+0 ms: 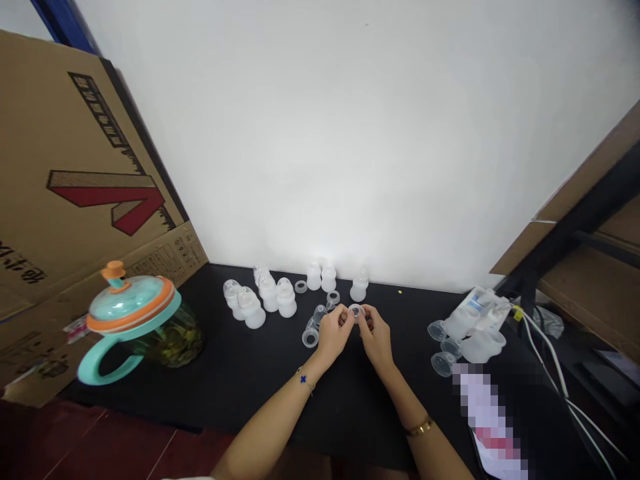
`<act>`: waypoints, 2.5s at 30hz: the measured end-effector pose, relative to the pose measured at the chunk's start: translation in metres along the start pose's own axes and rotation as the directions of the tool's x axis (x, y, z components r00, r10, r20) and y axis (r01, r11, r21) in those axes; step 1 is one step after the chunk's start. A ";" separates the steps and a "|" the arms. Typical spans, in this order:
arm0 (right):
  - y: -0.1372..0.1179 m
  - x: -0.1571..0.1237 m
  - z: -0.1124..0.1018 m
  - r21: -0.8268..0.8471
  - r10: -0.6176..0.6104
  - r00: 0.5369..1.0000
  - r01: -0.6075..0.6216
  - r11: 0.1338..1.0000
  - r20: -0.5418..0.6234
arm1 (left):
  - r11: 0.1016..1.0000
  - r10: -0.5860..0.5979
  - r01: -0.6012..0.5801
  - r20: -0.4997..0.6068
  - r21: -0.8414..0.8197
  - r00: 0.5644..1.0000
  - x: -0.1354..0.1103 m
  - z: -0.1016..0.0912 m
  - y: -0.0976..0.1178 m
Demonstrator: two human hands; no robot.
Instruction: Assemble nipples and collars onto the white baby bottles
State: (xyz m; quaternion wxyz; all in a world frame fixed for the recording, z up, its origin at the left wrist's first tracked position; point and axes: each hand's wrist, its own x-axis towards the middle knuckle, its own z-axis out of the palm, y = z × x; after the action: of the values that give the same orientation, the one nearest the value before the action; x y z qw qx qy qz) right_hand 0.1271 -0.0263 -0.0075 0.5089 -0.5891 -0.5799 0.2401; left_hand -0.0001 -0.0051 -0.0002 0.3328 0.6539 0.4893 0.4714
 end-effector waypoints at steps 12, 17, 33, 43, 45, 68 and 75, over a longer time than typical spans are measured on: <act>-0.001 0.001 -0.001 0.049 0.030 1.000 -0.030 0.998 0.009 | 0.995 0.023 -0.020 -0.028 0.098 0.999 0.000 0.002 0.001; 0.000 0.002 -0.001 0.070 0.047 0.999 -0.046 0.996 -0.006 | 0.997 0.025 -0.027 0.032 0.078 0.999 0.001 0.002 0.002; 0.000 0.003 -0.002 -0.029 0.033 0.999 -0.032 0.999 0.029 | 0.999 0.045 -0.044 -0.012 0.029 0.999 0.002 0.001 -0.001; 0.000 0.003 -0.001 -0.062 0.007 1.000 -0.007 0.998 0.004 | 0.999 0.042 -0.042 -0.004 -0.005 0.999 0.002 0.000 -0.001; 0.000 0.003 -0.002 -0.074 0.000 1.000 -0.001 0.997 -0.007 | 0.999 0.034 -0.034 -0.001 -0.010 0.999 0.002 0.000 0.000; -0.001 0.004 -0.002 -0.102 -0.001 1.000 0.002 0.995 0.007 | 0.998 0.040 -0.041 -0.007 -0.044 0.999 0.002 -0.002 0.002; -0.002 0.004 -0.002 -0.070 -0.003 1.000 0.005 0.998 0.017 | 0.999 0.031 -0.031 -0.017 -0.025 0.999 0.002 -0.001 0.002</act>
State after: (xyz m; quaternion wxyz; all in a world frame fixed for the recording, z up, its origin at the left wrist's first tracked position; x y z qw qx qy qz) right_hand 0.1289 -0.0239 -0.0040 0.4834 -0.6035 -0.5934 0.2235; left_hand 0.0001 -0.0036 0.0026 0.3297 0.6531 0.4758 0.4881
